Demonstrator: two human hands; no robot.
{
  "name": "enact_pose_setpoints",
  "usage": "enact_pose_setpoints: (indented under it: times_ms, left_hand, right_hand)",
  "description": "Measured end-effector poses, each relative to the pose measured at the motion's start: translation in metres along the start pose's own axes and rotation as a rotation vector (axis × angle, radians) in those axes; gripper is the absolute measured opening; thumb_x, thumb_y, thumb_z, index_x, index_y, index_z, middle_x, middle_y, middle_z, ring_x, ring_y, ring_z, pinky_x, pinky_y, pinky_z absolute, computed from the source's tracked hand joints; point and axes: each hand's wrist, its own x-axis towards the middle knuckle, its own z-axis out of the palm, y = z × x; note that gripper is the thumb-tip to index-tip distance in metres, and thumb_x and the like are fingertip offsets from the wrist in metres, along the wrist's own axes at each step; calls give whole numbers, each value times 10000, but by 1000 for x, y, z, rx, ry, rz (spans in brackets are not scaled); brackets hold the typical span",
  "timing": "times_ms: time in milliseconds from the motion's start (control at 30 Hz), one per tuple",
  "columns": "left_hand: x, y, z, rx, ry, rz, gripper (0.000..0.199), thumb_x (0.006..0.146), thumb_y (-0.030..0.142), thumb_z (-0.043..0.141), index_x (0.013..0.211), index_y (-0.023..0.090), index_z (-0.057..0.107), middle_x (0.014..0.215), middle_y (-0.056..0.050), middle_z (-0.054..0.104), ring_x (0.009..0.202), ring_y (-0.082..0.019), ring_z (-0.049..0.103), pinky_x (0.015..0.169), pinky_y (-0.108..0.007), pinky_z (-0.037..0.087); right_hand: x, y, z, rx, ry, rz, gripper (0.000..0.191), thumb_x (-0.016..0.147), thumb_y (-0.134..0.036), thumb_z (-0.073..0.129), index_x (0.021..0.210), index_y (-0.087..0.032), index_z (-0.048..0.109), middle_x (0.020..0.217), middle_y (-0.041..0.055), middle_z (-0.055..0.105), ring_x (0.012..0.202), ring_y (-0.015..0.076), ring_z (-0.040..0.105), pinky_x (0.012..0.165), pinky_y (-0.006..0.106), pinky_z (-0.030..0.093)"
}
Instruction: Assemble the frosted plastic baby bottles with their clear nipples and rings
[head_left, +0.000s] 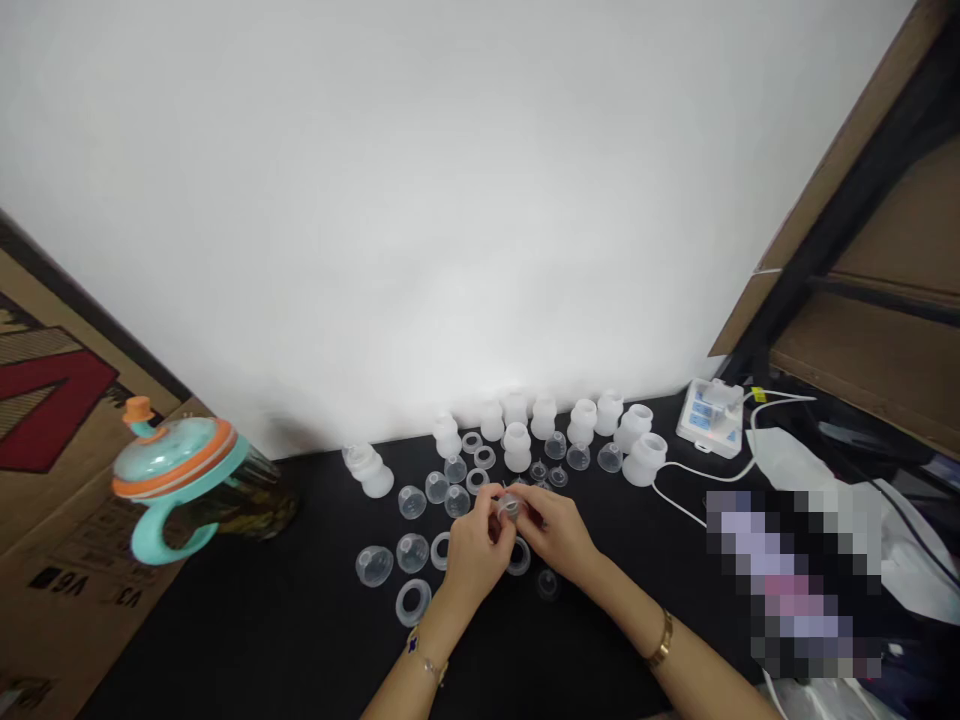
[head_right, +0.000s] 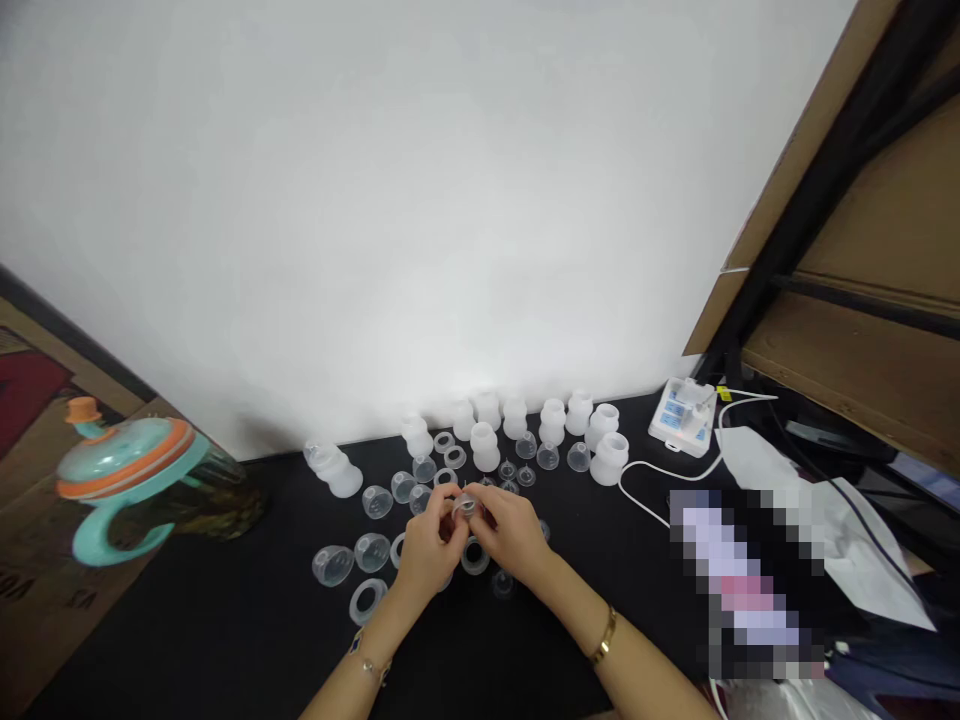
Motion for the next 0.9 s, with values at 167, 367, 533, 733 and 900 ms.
enact_pose_setpoints:
  times_ms: [167, 367, 533, 733, 900]
  left_hand:
    - [-3, 1, 0, 5, 18, 16, 174, 926, 289, 472, 1083, 226, 514, 646, 43, 627, 537, -155, 610, 537, -238, 411]
    - [0, -1, 3, 10, 25, -13, 188, 907, 303, 510, 1080, 233, 525, 680, 37, 661, 545, -152, 625, 542, -234, 422]
    - [2, -1, 3, 17, 22, -51, 193, 910, 295, 503, 1092, 232, 517, 648, 54, 629, 537, -150, 611, 544, -232, 400]
    - [-1, 1, 1, 59, 15, -29, 196, 929, 305, 494, 1108, 230, 527, 656, 44, 635, 539, -158, 616, 542, -241, 377]
    - [-2, 3, -3, 21, -6, 24, 216, 988, 333, 416, 1142, 223, 520, 714, 14, 659, 583, -164, 631, 559, -249, 382]
  right_hand:
    - [-3, 1, 0, 2, -6, 4, 269, 934, -203, 518, 1169, -207, 649, 965, 53, 739, 687, 148, 656, 631, 231, 507]
    - [-2, 4, 1, -28, 8, 9, 292, 912, -193, 520, 1172, -204, 653, 996, 58, 750, 723, 165, 680, 662, 256, 533]
    - [0, 2, 1, -12, 15, 29, 296, 924, -183, 488, 1163, -202, 662, 1035, 62, 758, 767, 166, 705, 667, 248, 542]
    - [0, 1, 1, -18, 21, 32, 281, 938, -218, 495, 1160, -202, 666, 1016, 62, 758, 755, 165, 702, 644, 238, 534]
    - [-2, -2, 1, 8, 7, 63, 264, 968, -295, 504, 1147, -203, 673, 936, 45, 757, 703, 160, 685, 618, 229, 517]
